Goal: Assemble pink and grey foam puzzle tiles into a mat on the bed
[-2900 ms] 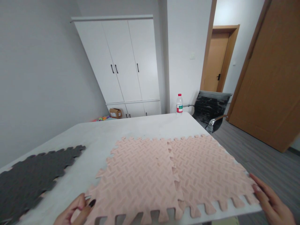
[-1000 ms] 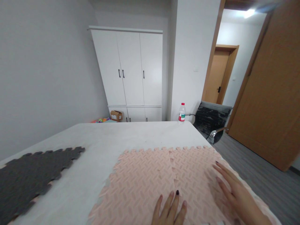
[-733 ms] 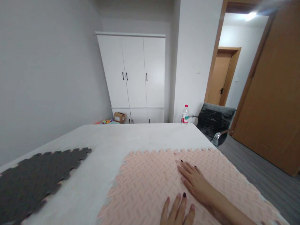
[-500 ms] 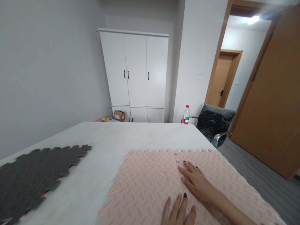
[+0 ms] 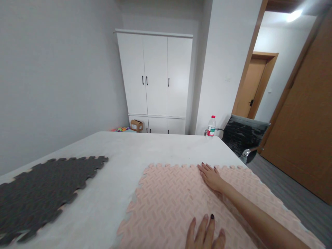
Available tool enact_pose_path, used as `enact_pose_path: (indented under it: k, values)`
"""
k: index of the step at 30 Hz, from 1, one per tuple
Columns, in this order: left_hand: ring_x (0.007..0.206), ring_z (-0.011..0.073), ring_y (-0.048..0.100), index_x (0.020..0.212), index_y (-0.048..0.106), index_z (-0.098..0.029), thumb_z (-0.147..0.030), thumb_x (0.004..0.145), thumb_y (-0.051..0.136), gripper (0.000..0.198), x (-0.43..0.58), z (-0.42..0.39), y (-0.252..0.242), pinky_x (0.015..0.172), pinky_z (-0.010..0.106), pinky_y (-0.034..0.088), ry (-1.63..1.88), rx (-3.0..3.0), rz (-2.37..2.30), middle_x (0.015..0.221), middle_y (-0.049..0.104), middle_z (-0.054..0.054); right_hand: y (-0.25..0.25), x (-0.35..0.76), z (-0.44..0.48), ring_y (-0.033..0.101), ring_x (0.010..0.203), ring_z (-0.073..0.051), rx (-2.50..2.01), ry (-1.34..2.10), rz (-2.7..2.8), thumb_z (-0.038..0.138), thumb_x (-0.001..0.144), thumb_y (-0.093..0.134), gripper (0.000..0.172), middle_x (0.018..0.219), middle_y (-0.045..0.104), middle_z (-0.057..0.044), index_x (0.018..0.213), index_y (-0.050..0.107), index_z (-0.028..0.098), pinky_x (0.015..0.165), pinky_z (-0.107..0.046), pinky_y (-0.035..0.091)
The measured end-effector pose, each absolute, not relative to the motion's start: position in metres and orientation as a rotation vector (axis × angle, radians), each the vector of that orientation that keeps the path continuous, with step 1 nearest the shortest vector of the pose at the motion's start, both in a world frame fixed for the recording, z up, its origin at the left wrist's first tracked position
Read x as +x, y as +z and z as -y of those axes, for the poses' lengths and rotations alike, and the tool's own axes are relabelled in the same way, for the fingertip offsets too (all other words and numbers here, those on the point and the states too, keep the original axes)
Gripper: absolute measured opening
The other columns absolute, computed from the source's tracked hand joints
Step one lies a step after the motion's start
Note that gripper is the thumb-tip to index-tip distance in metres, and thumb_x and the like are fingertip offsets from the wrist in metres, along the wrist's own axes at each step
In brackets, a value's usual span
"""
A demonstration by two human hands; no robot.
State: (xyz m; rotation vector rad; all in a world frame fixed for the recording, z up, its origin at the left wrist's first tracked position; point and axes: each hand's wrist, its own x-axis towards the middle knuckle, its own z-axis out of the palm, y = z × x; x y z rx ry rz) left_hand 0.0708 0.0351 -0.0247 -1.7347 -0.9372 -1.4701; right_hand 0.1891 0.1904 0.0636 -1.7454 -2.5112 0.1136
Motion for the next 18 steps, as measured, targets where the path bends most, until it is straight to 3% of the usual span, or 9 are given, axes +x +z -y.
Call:
enact_pose_path:
  k: [4, 8, 13, 18]
  values:
    - [0.101, 0.0181, 0.062, 0.081, 0.063, -0.031, -0.033, 0.080, 0.057, 0.007, 0.069, -0.035, -0.030, 0.114, 0.047, 0.020, -1.331, -1.787, 0.953, 0.087, 0.072, -0.002, 0.056, 0.187, -0.191, 0.021, 0.136, -0.027, -1.750, 0.100, 2.496, 0.043, 0.092, 0.009, 0.057, 0.148, 0.028, -0.009, 0.142, 0.027, 0.021, 0.107, -0.056, 0.016]
    - [0.105, 0.0179, 0.061, 0.087, 0.063, -0.031, -0.034, 0.080, 0.057, 0.010, 0.063, -0.031, -0.030, 0.113, 0.044, 0.026, -1.234, -1.852, 0.924, 0.093, 0.072, -0.001, 0.053, 0.186, -0.188, 0.018, 0.137, -0.026, -1.761, 0.089, 2.499, 0.045, 0.092, 0.008, 0.059, 0.148, 0.026, -0.010, 0.143, 0.025, 0.022, 0.108, -0.054, 0.012]
    - [0.103, 0.0163, 0.062, 0.080, 0.065, -0.029, -0.028, 0.083, 0.050, 0.015, 0.068, -0.023, -0.026, 0.114, 0.044, 0.026, -1.410, -1.760, 0.927, 0.088, 0.073, -0.004, 0.051, 0.184, -0.186, 0.014, 0.138, -0.027, -1.805, 0.126, 2.497, 0.056, 0.090, 0.006, 0.067, 0.150, 0.022, -0.011, 0.145, 0.018, 0.021, 0.108, -0.055, 0.010]
    - [0.103, 0.0147, 0.062, 0.074, 0.065, -0.027, -0.019, 0.082, 0.052, 0.017, 0.081, -0.019, -0.029, 0.114, 0.043, 0.026, -1.453, -1.675, 0.931, 0.086, 0.073, -0.005, 0.051, 0.184, -0.183, 0.013, 0.138, -0.027, -1.802, 0.121, 2.493, 0.056, 0.090, 0.006, 0.067, 0.150, 0.022, -0.012, 0.145, 0.019, 0.020, 0.108, -0.055, 0.008]
